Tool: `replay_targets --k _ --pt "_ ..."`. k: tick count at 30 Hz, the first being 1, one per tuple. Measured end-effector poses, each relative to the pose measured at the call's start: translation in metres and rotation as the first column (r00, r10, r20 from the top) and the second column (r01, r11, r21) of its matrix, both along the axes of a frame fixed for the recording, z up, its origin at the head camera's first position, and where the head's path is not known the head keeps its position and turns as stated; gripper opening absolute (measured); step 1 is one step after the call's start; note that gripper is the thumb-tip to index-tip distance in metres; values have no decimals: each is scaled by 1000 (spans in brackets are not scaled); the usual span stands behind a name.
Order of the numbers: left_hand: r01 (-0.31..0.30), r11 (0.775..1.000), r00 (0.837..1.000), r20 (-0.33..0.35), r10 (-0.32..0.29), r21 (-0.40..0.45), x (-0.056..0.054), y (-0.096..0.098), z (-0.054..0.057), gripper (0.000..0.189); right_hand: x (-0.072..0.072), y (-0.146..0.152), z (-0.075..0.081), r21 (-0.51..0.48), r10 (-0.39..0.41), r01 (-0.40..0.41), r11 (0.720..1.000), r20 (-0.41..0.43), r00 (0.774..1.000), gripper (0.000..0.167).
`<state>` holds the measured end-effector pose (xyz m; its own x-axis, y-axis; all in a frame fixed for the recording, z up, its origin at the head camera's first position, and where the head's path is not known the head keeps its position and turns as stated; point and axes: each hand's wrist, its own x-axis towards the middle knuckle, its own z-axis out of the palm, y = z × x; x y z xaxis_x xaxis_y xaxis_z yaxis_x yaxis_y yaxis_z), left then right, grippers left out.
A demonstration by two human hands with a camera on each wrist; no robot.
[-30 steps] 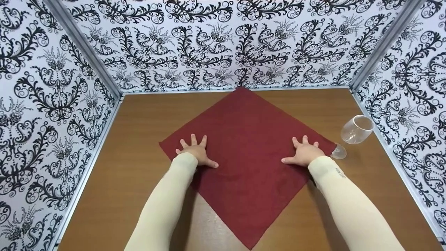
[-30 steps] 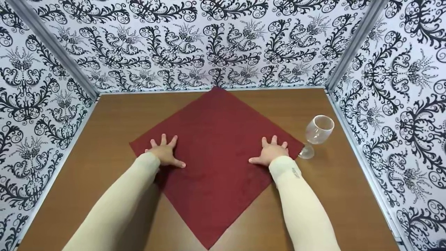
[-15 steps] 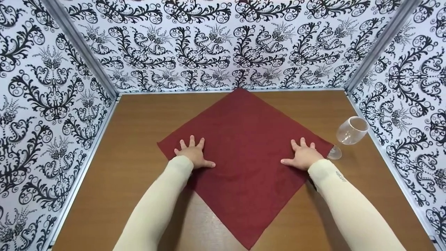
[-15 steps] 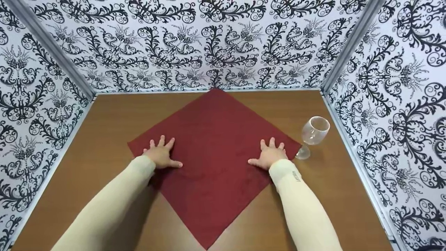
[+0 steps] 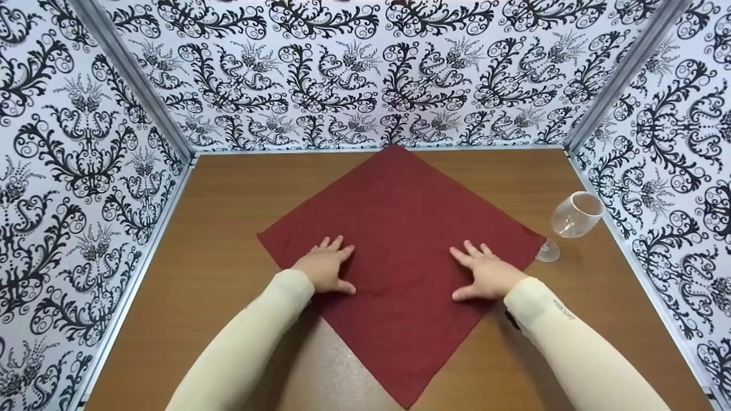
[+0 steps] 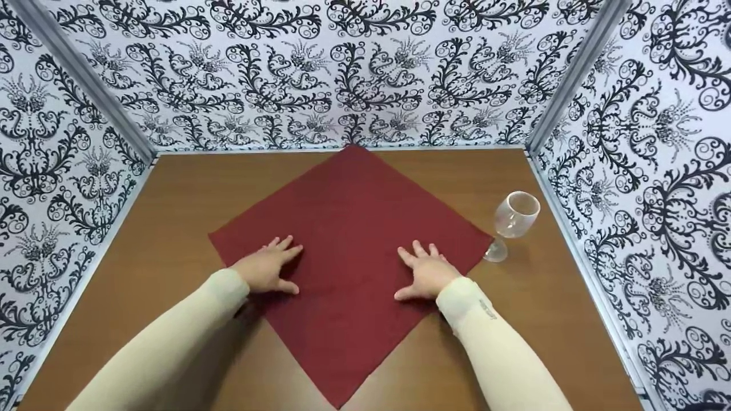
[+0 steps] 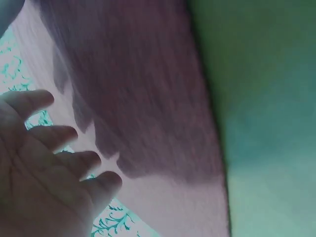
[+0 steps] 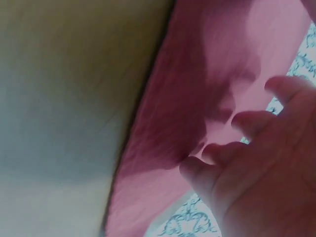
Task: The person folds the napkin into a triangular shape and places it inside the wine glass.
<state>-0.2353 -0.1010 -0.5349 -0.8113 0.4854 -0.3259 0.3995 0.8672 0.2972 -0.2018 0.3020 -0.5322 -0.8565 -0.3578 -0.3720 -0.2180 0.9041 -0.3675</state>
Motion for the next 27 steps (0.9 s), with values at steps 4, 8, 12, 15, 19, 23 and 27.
replay_targets --k 4,8,12,15,19,23,27 --pt "75 997 997 -1 -75 -7 9 2 -4 105 9 -4 -2 -19 55 -55 998 13 998 113" --pt "102 994 995 1 -102 -24 14 0 -9 105 14 -4 -4 -25 83 -82 996 7 997 114" --pt "108 994 994 13 -108 -28 16 -3 -12 108 17 -2 -6 -19 99 -99 995 -3 995 114" --pt "109 994 994 24 -109 -17 16 -4 -14 110 18 0 -6 -17 105 -105 994 -9 994 114" --pt "103 995 994 44 -103 2 15 -5 -15 110 18 2 -6 -31 101 -101 994 -7 995 115" --pt "98 995 994 55 -98 11 14 -6 -15 108 18 2 -7 -41 96 -96 995 0 995 114" --pt "93 996 994 59 -93 18 15 -7 -15 107 17 2 -8 -45 97 -97 994 3 995 113"
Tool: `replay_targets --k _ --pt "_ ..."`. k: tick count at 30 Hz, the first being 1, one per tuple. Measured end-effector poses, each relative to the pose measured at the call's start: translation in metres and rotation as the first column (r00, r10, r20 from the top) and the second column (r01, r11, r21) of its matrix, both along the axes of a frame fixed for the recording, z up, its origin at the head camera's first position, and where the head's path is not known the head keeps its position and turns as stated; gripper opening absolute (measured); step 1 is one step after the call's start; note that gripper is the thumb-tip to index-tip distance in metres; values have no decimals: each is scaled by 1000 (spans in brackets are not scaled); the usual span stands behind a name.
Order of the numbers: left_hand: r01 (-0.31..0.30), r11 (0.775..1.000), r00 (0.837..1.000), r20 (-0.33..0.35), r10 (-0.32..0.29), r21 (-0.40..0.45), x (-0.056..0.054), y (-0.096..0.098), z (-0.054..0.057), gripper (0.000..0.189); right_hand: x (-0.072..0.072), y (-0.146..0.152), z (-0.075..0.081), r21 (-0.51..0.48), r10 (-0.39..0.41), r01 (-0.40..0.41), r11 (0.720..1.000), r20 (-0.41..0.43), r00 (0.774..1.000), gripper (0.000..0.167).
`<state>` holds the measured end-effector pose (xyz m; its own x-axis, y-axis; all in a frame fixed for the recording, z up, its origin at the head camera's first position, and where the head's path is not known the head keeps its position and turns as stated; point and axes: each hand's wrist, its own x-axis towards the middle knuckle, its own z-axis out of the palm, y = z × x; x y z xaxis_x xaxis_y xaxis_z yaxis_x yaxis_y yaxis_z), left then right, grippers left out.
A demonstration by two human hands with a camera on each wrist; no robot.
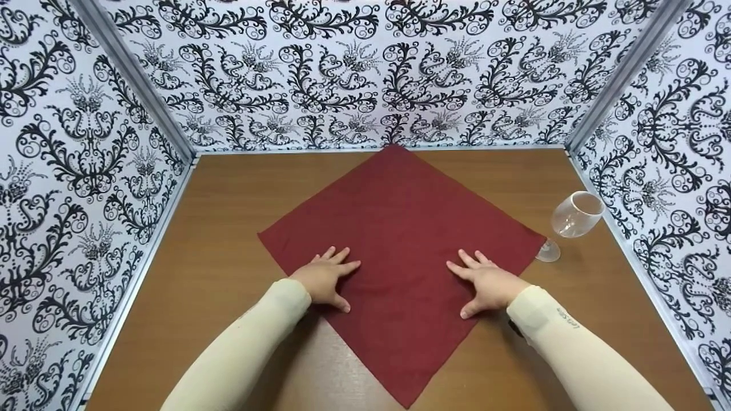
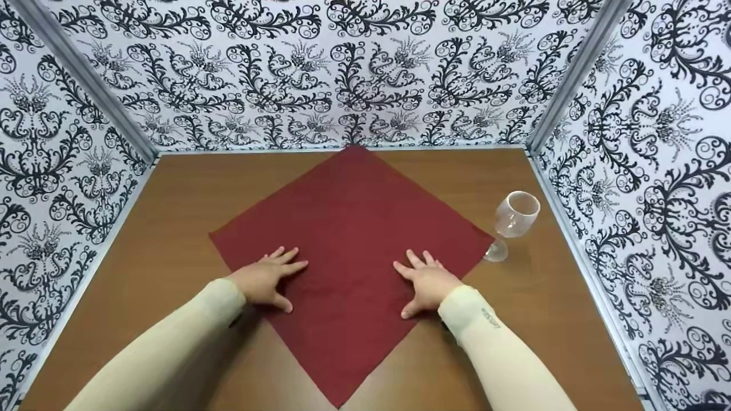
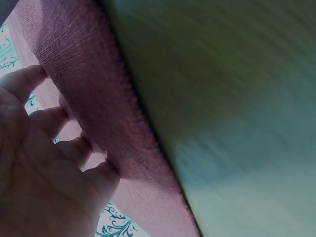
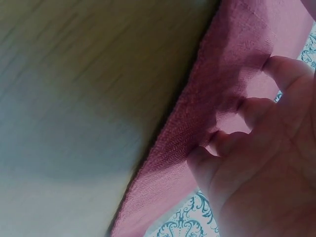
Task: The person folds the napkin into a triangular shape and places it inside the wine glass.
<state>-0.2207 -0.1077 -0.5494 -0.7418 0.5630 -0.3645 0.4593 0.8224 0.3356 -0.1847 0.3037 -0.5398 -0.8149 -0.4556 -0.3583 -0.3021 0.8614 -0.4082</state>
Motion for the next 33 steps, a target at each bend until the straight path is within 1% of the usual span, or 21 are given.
replay_targets --k 6,11,14,17,19,22,27,28,31,33 --pt "-10 1000 1000 1 10 10 -1 0 -1 106 -1 1 0 12 -9 9 1000 -3 1000 110" --pt "-23 1000 1000 -6 23 16 -2 0 0 100 -2 -1 3 25 -15 16 1000 -28 999 104" --pt "-36 999 999 -17 36 23 -3 -1 2 94 -2 -1 4 25 -26 27 999 -41 999 97" --pt "-41 998 998 -41 42 37 -4 -3 4 86 -3 1 5 29 -22 24 999 -63 998 86" --pt "-41 998 997 -57 44 51 -5 -5 6 79 -4 2 5 31 -7 10 999 -89 996 78" --pt "-42 995 995 -88 50 93 -6 -10 7 61 -4 5 5 29 20 -16 999 -133 991 66" --pt "-25 988 987 -155 49 150 -9 -17 2 15 -4 9 5 38 65 -59 998 -196 978 51" --pt "-19 988 985 -167 45 155 -10 -19 1 11 -4 10 6 41 77 -69 997 -209 975 48" --pt "-1 985 981 -191 34 175 -11 -22 0 13 -5 12 4 35 90 -84 996 -230 969 39" --pt "-2 981 979 -199 41 195 -13 -23 1 12 -7 13 5 23 91 -89 996 -244 965 31"
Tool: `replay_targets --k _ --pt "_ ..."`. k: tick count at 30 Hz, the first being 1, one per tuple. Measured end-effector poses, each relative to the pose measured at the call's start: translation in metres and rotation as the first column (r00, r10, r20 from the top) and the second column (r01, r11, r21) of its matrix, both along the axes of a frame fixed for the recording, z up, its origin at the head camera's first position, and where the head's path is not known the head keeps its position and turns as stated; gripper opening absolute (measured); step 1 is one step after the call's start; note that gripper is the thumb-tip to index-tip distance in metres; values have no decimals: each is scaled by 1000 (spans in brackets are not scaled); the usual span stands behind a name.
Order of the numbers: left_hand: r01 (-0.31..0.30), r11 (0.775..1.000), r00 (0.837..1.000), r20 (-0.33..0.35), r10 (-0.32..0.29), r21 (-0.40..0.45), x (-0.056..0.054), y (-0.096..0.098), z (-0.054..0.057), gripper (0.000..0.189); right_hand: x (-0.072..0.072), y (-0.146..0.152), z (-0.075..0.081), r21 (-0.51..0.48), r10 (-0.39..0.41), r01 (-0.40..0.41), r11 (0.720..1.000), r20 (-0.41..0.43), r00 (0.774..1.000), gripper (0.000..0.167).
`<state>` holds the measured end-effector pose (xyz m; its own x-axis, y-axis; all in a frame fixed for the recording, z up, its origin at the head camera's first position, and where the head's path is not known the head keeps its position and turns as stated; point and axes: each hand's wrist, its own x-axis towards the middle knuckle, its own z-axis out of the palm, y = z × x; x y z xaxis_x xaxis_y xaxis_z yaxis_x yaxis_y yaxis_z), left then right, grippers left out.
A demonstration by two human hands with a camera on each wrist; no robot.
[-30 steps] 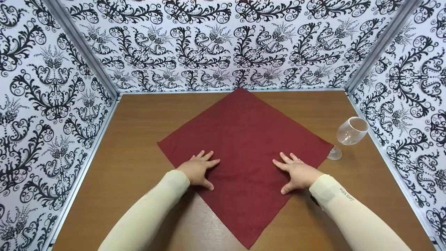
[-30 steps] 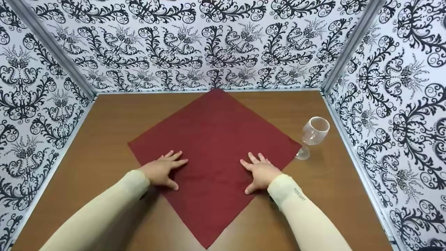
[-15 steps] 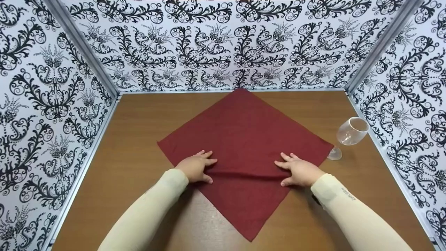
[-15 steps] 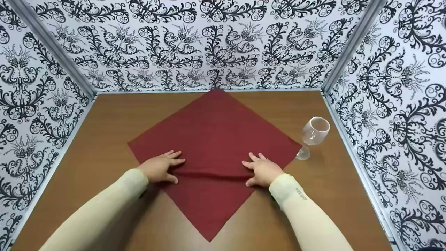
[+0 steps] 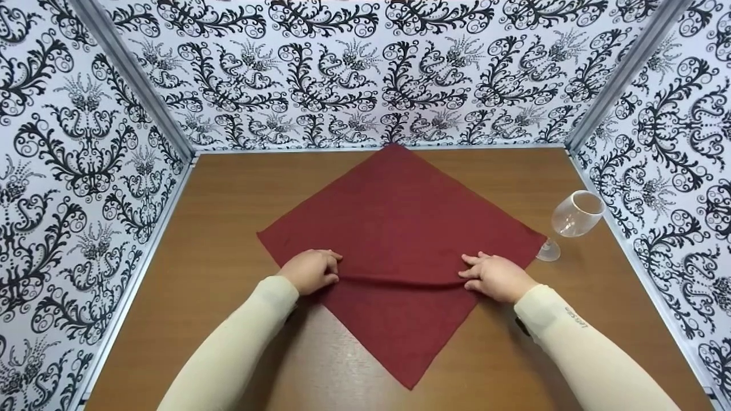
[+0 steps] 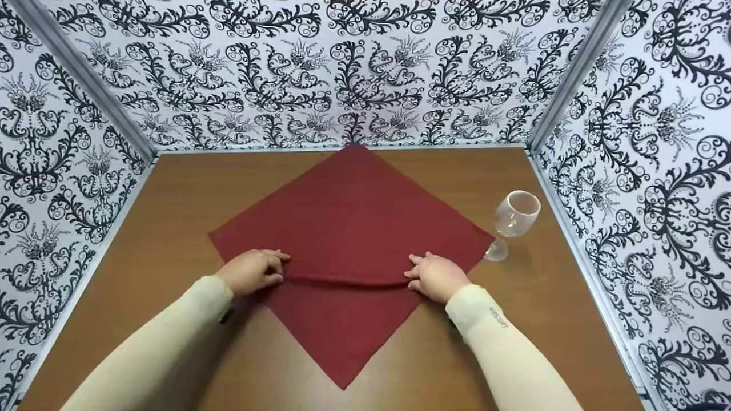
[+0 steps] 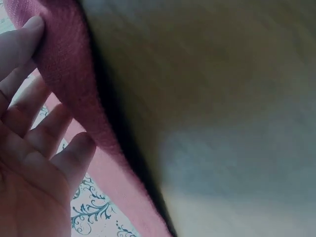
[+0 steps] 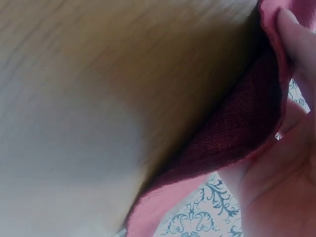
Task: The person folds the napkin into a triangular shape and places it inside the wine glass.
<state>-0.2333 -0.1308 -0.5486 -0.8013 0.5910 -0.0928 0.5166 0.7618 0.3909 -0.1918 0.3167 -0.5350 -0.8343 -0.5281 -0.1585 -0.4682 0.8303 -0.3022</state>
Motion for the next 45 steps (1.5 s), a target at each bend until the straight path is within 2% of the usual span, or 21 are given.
replay_targets --k 4,7,14,21,23,25,27,30,32,34,35,37,40,45 --pt "-33 999 999 -24 34 38 -4 -2 7 9 -6 2 3 -48 -10 8 999 -47 999 17" --pt "-82 995 996 -37 84 53 -9 -2 13 9 -13 3 7 -84 -40 32 996 -98 994 12" --pt "-220 975 974 -47 220 16 -25 3 22 7 -30 3 9 -110 -209 194 975 -140 968 14" --pt "-324 945 945 -45 323 -37 -37 10 20 10 -39 1 6 -76 -330 323 943 -140 933 13" --pt "-342 938 939 -59 339 -56 -39 13 18 10 -39 -1 6 -62 -338 332 941 -149 929 14" --pt "-346 936 936 -92 340 -62 -38 17 16 8 -39 -5 4 -47 -316 313 949 -186 930 22" --pt "-330 942 939 -126 320 -63 -34 23 16 7 -38 -12 2 -21 -255 257 966 -246 935 32" --pt "-228 971 962 -169 214 -71 -24 34 16 16 -32 -25 0 39 -124 143 989 -312 942 41" --pt "-131 986 981 -156 114 -103 -15 40 16 29 -26 -34 0 66 -36 58 996 -290 956 42" --pt "-42 988 993 -111 26 -145 -9 45 16 47 -20 -39 -2 74 24 -7 997 -226 974 47" --pt "-15 985 997 -76 2 -171 -7 46 15 55 -18 -40 -3 73 42 -29 997 -188 981 51" --pt "10 977 1000 -9 -12 -212 -4 49 14 66 -15 -41 -6 64 57 -50 997 -121 991 60" --pt "8 965 998 58 8 -261 -2 50 12 77 -14 -39 -11 63 41 -38 997 -43 998 72" --pt "3 960 997 77 19 -281 -1 50 7 82 -15 -35 -16 61 21 -24 998 36 999 78"
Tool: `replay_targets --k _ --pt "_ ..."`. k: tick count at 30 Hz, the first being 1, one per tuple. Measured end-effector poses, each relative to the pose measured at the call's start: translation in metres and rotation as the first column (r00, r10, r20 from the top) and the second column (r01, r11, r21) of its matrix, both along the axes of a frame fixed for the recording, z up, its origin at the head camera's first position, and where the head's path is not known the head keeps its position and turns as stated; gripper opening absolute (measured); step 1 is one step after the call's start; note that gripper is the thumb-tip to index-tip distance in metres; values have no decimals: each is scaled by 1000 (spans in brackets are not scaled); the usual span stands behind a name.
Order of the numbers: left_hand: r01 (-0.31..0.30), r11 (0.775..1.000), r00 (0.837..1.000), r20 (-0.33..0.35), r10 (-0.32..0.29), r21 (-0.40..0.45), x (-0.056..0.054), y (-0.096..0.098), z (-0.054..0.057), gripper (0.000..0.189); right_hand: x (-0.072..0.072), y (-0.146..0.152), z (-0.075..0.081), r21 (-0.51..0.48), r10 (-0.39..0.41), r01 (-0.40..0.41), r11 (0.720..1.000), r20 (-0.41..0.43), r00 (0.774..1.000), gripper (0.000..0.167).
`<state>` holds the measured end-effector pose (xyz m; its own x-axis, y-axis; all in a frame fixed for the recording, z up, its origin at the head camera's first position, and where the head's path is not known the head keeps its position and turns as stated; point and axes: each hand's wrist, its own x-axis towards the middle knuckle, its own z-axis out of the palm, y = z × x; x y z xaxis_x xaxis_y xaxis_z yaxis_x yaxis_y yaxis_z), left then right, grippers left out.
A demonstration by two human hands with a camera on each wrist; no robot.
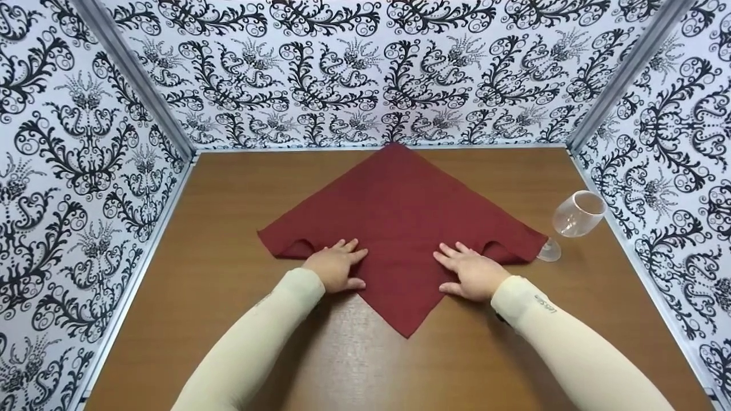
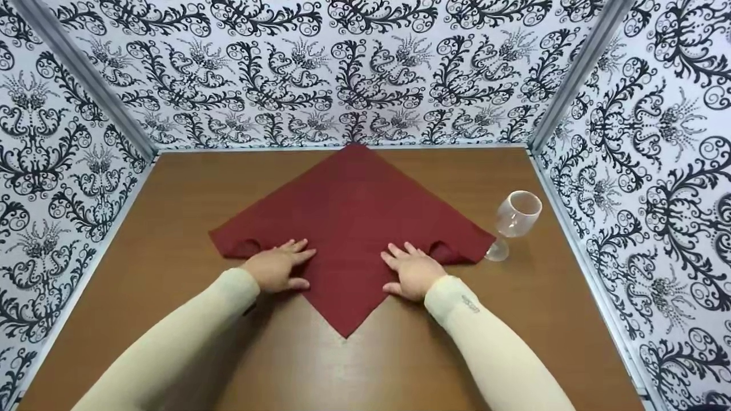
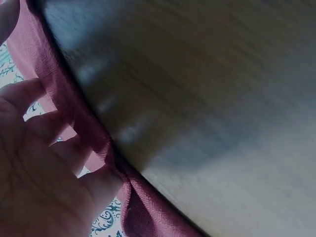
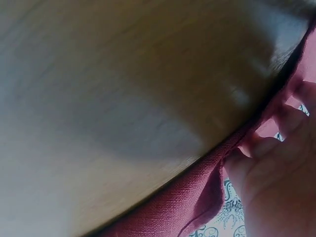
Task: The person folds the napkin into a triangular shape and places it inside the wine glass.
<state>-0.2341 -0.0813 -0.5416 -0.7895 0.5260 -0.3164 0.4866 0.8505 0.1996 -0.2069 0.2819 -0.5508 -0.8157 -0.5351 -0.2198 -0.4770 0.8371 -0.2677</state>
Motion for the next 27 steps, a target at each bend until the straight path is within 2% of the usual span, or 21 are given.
replay_targets --k 7,15,19,22,27 --pt "-2 1000 1000 -22 3 24 3 0 -1 80 4 -2 6 0 -30 30 1000 31 999 77" --pt "36 999 999 -36 -36 1 16 -4 -2 80 17 -1 6 -5 -20 20 1000 21 1000 78" --pt "42 999 998 -40 -41 17 21 -6 -3 79 22 0 7 -4 -19 19 1000 13 1000 78" --pt "36 999 998 -58 -34 25 20 -6 -6 76 22 -1 6 0 -22 22 1000 -20 1000 72" --pt "34 999 991 -130 -29 38 12 -7 -10 66 18 -4 3 17 -25 27 999 -112 993 61"
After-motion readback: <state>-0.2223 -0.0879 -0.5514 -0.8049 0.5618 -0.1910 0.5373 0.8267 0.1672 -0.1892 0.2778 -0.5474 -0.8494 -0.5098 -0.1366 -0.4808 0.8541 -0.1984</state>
